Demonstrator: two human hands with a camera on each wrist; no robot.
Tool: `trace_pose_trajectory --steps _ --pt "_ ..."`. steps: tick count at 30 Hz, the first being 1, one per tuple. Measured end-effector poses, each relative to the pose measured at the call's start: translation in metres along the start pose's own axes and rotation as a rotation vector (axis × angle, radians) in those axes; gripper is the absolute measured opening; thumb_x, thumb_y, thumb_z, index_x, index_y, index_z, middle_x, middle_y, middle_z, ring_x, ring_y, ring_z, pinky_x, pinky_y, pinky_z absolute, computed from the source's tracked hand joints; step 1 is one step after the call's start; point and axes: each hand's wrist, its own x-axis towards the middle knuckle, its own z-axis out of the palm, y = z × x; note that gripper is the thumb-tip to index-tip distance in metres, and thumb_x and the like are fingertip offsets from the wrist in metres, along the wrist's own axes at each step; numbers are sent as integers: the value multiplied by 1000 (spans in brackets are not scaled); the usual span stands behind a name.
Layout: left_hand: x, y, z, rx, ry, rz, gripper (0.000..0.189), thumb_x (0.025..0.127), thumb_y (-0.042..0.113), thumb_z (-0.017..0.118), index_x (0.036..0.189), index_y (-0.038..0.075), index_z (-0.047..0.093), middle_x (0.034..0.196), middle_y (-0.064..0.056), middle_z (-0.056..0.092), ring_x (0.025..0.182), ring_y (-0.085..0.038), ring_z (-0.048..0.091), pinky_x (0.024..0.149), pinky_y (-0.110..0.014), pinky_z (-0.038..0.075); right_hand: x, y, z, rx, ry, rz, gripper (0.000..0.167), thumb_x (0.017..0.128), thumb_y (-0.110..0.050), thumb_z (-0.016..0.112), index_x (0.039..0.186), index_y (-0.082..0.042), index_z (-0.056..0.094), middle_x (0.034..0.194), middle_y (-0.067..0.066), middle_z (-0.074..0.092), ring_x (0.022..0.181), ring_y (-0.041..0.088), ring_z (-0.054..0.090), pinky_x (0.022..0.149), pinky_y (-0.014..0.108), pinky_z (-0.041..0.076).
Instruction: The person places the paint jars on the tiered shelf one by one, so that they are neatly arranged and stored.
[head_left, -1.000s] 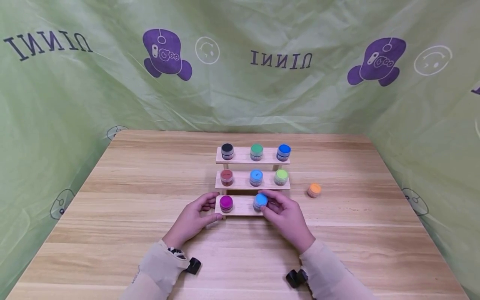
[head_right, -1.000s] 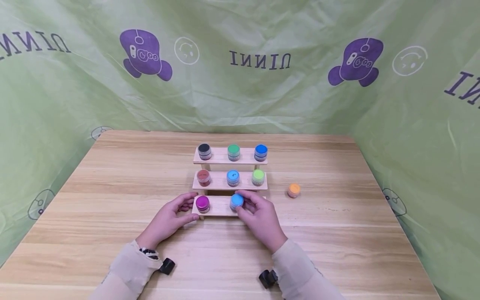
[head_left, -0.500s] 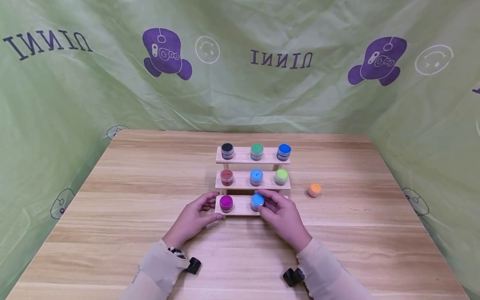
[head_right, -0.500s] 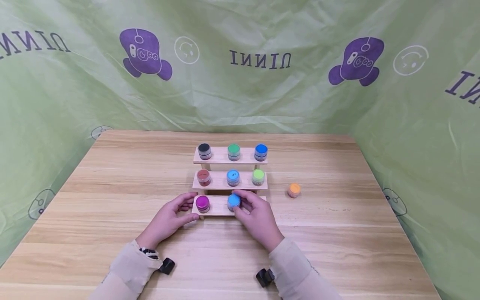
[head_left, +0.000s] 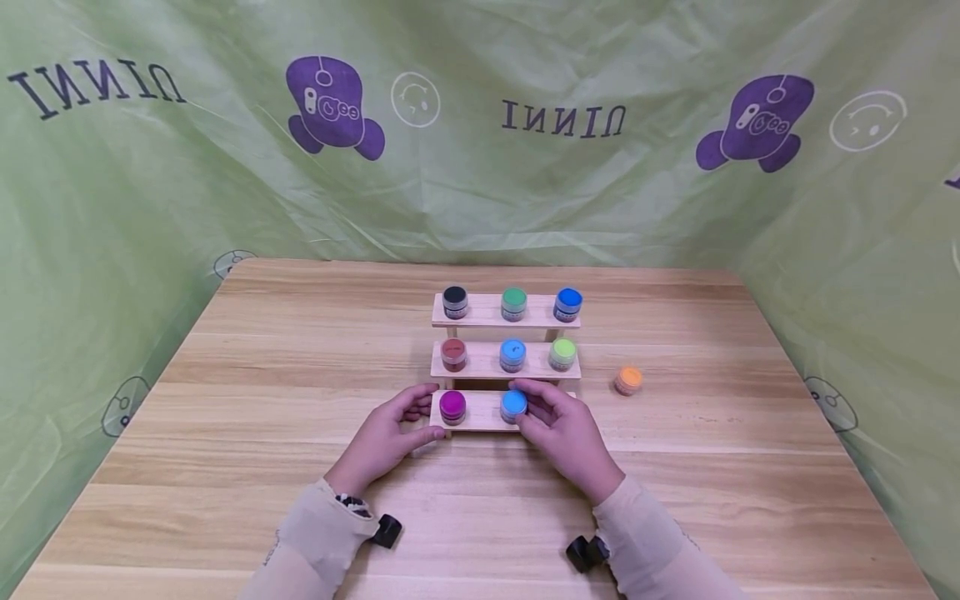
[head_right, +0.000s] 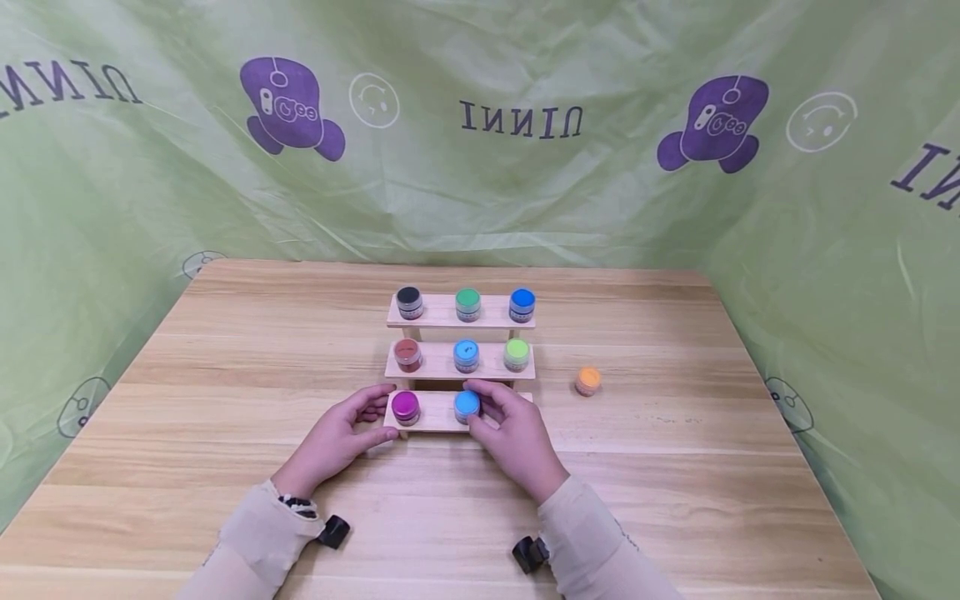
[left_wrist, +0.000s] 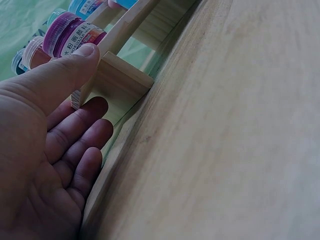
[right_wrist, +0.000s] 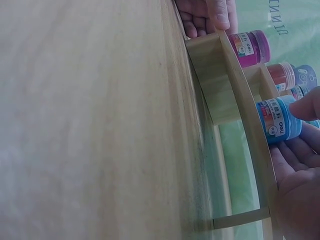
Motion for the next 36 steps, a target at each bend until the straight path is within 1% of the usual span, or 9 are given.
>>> trace_pose_trajectory --steps 6,11,16,22,26,29,36 --pt "0 1 -1 2 -2 -1 63 82 23 85 137 11 59 114 -3 67 105 -19 62 95 -36 52 0 -1 -1 7 8 -8 42 88 9 68 128 0 64 132 15 63 123 29 61 100 29 50" --pt "0 1 -1 5 -4 -8 63 82 22 85 137 11 59 114 -3 67 105 -19 62 95 -35 52 -1 -2 -4 61 31 -19 37 90 5 70 126 0 64 129 15 65 121 29 62 99 31 51" --pt "-1 2 -1 8 -6 -9 63 82 23 85 138 10 59 114 -3 67 105 -19 62 95 -34 52 -1 -3 -6 103 74 -58 33 90 3 71 122 2 66 125 17 67 117 29 64 98 30 52" --pt "0 3 -1 13 -7 -6 64 82 23 85 138 10 58 114 -3 67 105 -19 62 95 -34 52 -2 -6 -10 124 119 -98 28 90 5 70 118 3 68 119 17 69 112 21 66 97 27 53" --pt "0 2 -1 9 -7 0 63 82 22 85 138 10 58 114 -3 67 104 -19 62 94 -34 52 -3 -9 -13 143 157 -139 22 92 7 67 114 5 68 114 21 69 108 16 67 95 25 53" --pt "0 1 -1 10 -6 2 63 82 23 85 138 9 58 114 -3 67 104 -19 62 94 -34 52 -4 -11 -16 162 195 -166 18 94 6 64 111 7 68 110 22 70 105 15 67 93 24 54" --pt "0 2 -1 13 -4 -6 63 82 24 85 138 11 59 114 -3 67 104 -18 62 95 -35 52 -5 -14 -26 142 295 -246 12 97 4 62 105 6 70 104 17 72 100 15 69 89 24 56"
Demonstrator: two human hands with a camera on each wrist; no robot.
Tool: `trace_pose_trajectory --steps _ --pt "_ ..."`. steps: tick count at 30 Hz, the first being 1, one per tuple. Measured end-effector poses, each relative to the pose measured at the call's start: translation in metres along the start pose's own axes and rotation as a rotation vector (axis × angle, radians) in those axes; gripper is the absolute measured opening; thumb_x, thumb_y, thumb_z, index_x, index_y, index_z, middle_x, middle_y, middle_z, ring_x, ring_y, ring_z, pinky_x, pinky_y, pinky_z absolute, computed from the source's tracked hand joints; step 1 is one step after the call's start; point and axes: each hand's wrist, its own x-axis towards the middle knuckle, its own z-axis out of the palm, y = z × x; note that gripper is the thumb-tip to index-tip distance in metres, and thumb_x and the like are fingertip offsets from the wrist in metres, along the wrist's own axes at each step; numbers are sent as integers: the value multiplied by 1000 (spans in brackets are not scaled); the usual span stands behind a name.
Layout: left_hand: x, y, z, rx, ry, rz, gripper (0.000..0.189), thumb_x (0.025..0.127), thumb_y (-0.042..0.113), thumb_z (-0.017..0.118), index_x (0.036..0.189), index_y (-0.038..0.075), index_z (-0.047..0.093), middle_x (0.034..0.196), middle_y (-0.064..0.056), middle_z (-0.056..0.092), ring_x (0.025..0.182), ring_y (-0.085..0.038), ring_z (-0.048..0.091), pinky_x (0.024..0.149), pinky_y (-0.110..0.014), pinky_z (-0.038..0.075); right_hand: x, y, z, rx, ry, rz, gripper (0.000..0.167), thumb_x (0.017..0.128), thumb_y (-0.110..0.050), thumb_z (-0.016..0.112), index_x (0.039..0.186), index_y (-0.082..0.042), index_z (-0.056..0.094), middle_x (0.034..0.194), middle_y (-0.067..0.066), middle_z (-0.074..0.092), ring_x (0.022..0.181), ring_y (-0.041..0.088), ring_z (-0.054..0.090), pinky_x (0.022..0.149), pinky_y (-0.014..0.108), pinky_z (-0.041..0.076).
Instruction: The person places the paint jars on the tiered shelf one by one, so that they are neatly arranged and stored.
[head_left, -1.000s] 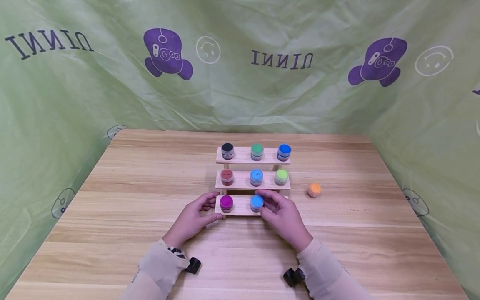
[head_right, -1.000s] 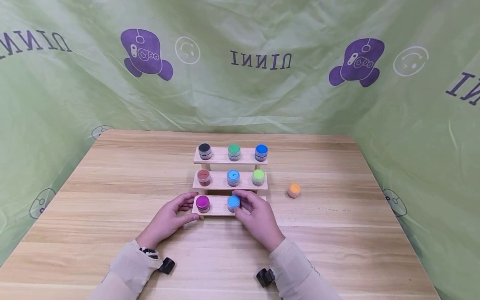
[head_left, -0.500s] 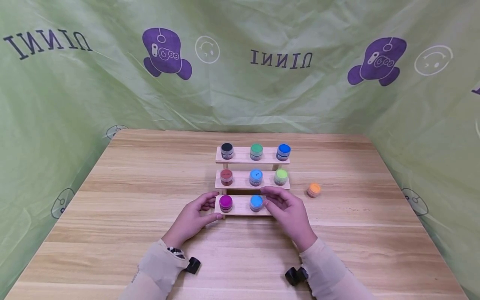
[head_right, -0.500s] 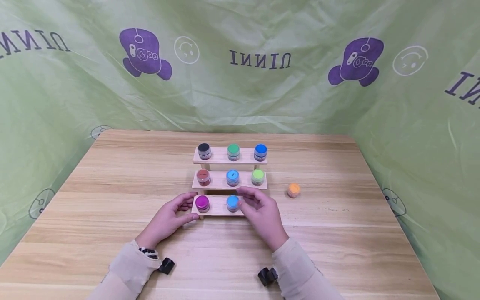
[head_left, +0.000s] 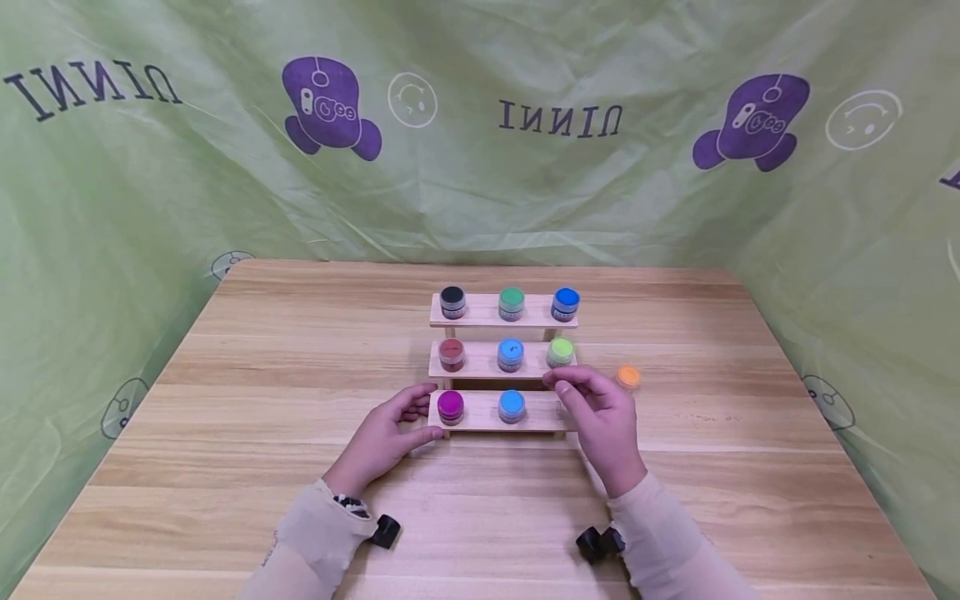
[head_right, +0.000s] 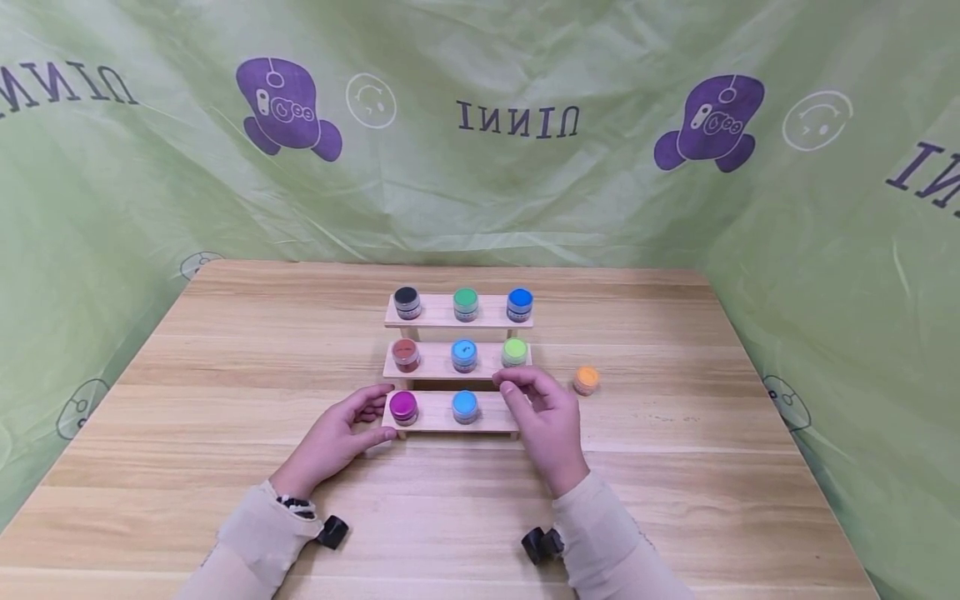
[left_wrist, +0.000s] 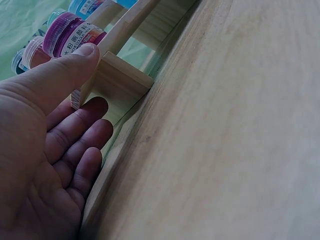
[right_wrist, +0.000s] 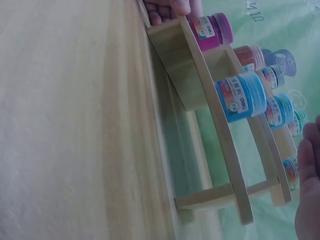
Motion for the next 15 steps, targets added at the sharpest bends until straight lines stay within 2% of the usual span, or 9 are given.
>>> trace_pose_trajectory --steps 6,15 --pt "0 1 0 3 5 4 63 82 23 85 137 11 59 113 -2 68 104 -19 63 94 -34 52 3 -1 -5 35 14 -53 12 96 5 61 104 10 68 101 17 72 95 16 70 89 26 56" --pt "-1 1 0 4 4 -5 63 81 24 86 137 11 59 113 -2 68 104 -18 62 94 -35 52 7 -3 -13 35 41 -70 13 97 3 62 105 10 69 101 14 73 96 16 70 90 25 56"
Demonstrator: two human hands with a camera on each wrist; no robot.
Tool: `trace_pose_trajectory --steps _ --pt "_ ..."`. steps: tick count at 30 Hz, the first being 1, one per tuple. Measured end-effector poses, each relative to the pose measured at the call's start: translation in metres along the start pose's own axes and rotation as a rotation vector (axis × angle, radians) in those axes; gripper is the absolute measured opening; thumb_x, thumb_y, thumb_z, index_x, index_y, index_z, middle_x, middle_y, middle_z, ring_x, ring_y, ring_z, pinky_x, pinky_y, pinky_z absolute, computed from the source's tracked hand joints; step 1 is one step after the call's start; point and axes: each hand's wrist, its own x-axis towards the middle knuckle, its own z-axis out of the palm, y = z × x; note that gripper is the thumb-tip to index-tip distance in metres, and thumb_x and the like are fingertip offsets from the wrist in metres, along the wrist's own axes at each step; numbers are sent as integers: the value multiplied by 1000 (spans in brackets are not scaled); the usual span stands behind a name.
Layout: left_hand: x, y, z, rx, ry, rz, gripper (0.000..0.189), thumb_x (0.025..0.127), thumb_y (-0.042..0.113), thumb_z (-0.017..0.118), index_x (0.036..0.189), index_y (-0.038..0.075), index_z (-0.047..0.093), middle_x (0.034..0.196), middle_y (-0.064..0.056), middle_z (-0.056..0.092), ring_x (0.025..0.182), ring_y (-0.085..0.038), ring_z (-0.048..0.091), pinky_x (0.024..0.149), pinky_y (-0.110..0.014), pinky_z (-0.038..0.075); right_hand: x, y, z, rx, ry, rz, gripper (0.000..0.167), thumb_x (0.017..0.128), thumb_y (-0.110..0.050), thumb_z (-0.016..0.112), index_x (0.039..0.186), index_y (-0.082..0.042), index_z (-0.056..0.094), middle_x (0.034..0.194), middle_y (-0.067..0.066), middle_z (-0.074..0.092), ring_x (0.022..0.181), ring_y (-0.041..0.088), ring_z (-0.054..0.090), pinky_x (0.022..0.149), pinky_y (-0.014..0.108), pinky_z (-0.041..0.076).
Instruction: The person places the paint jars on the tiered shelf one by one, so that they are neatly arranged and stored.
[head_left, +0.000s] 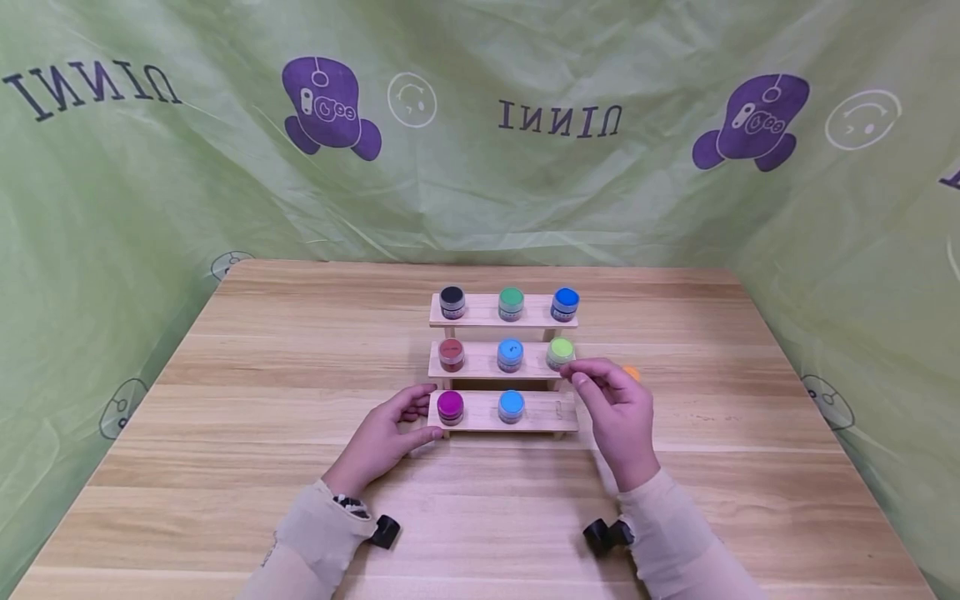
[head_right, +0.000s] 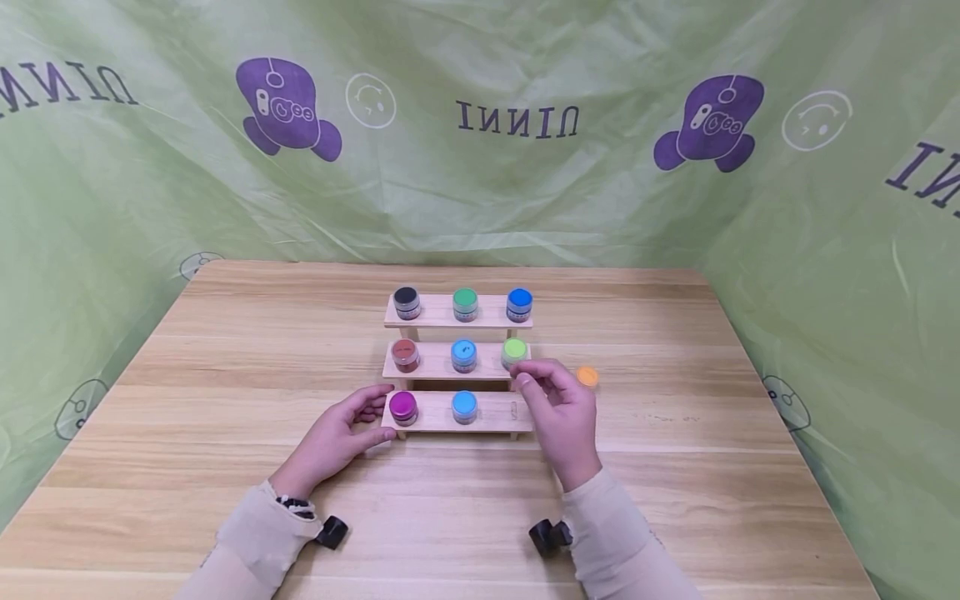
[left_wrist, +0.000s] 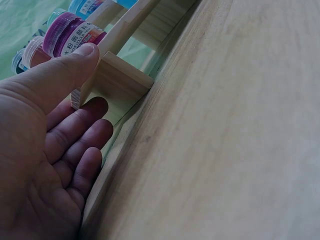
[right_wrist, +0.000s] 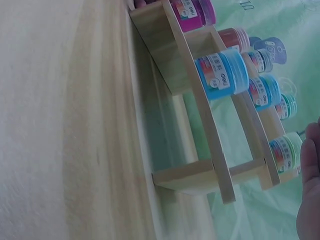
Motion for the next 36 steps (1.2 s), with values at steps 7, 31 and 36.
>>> trace_pose_trajectory --steps 7,31,36 --pt "0 0 0 -4 -2 -5 64 81 24 86 138 11 59 114 -2 68 104 -18 62 95 -35 52 5 -1 -6 -1 6 24 16 92 7 68 108 10 69 103 12 73 97 17 68 85 23 56" --pt "0 0 0 -21 -4 -5 64 81 22 86 138 10 58 114 -3 67 104 -19 62 94 -34 52 18 1 -26 -65 131 99 21 88 5 72 109 8 70 102 6 74 97 18 69 86 23 56" --pt "0 0 0 -17 -5 -2 64 81 22 86 138 10 58 114 -3 67 104 -19 62 94 -33 52 20 4 -29 -76 176 120 20 88 4 73 108 9 70 100 5 74 95 17 70 84 22 57"
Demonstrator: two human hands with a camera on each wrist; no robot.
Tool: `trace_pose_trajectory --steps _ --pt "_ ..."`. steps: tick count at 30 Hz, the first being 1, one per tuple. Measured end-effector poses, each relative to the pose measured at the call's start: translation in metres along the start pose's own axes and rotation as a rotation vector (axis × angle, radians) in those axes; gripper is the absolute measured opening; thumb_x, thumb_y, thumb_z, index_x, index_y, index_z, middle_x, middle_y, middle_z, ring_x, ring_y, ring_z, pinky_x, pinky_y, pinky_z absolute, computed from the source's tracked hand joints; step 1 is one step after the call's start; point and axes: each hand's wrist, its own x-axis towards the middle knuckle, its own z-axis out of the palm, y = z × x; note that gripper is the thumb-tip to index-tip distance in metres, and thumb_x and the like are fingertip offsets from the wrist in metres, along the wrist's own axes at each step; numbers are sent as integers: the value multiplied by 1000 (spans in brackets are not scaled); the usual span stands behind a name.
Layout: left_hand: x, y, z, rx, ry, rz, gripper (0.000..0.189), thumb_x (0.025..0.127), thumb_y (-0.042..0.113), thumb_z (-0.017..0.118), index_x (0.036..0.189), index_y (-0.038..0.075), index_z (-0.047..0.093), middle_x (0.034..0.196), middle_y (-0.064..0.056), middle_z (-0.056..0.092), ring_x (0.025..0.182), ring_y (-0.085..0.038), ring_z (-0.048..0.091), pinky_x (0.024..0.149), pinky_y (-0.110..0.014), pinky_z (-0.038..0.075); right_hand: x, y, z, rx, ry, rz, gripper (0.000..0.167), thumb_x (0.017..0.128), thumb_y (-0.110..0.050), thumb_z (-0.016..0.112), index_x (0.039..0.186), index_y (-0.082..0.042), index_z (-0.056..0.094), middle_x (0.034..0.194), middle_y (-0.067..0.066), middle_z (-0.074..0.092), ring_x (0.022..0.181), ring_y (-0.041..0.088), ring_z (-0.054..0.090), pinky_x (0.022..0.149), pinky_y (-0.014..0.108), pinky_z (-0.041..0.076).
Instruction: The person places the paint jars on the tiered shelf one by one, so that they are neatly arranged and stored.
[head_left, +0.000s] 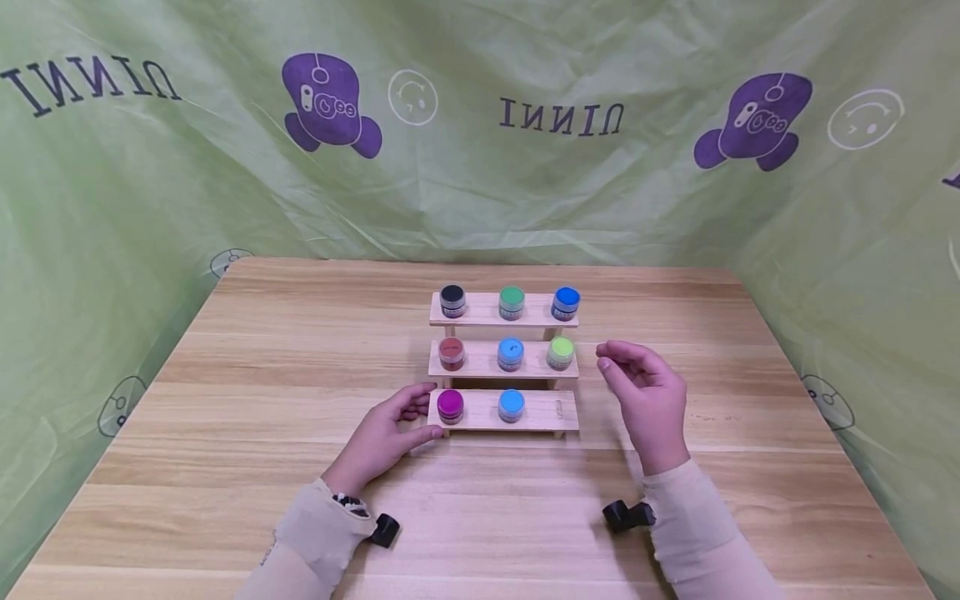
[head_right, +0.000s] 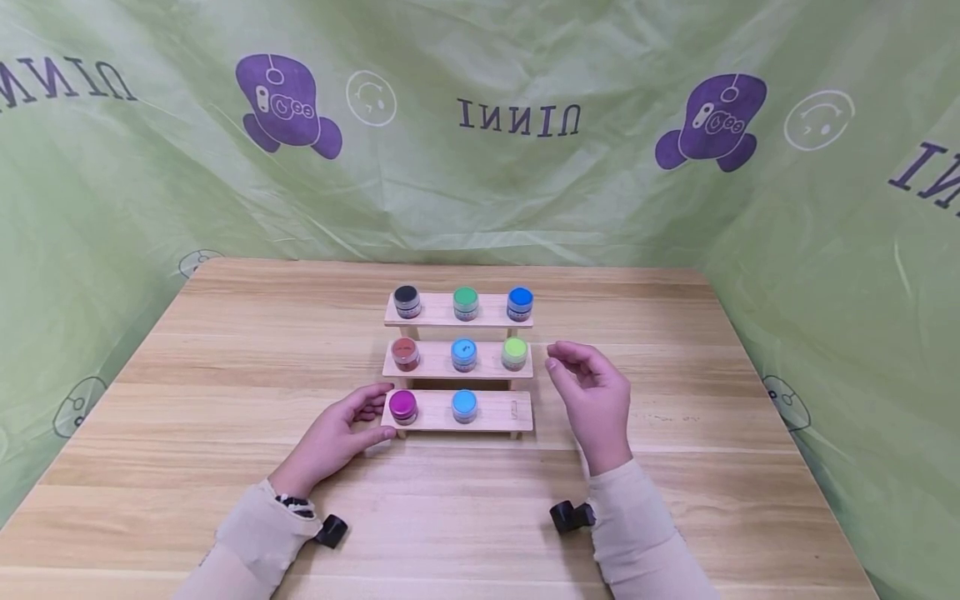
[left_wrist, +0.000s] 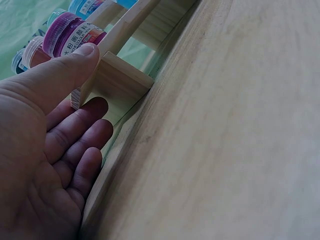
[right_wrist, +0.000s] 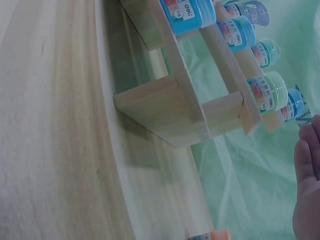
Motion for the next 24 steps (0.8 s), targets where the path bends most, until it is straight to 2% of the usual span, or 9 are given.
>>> trace_pose_trajectory --steps 8,13,17,24 --pt "0 0 0 -1 0 2 64 82 23 86 138 10 59 114 -4 67 104 -19 62 94 -33 52 3 6 -4 -65 58 65 20 90 -3 74 108 4 72 100 3 74 89 14 69 71 19 57" --pt "0 2 0 -9 -2 6 63 82 21 85 138 10 58 114 -4 67 104 -19 62 94 -33 52 5 12 -6 -17 101 100 20 89 -3 75 107 6 71 97 3 74 80 12 68 63 21 58" --pt "0 2 0 -9 -1 3 63 82 20 85 138 10 58 114 -4 66 104 -19 62 94 -33 52 7 17 -10 -8 122 116 21 89 -4 75 107 5 71 97 3 74 80 12 67 63 22 59" --pt "0 1 0 -4 -2 4 63 82 21 85 138 10 58 115 -3 66 105 -19 62 94 -33 52 11 28 -16 -69 130 147 23 89 -8 76 110 1 72 100 2 73 88 13 68 68 24 60"
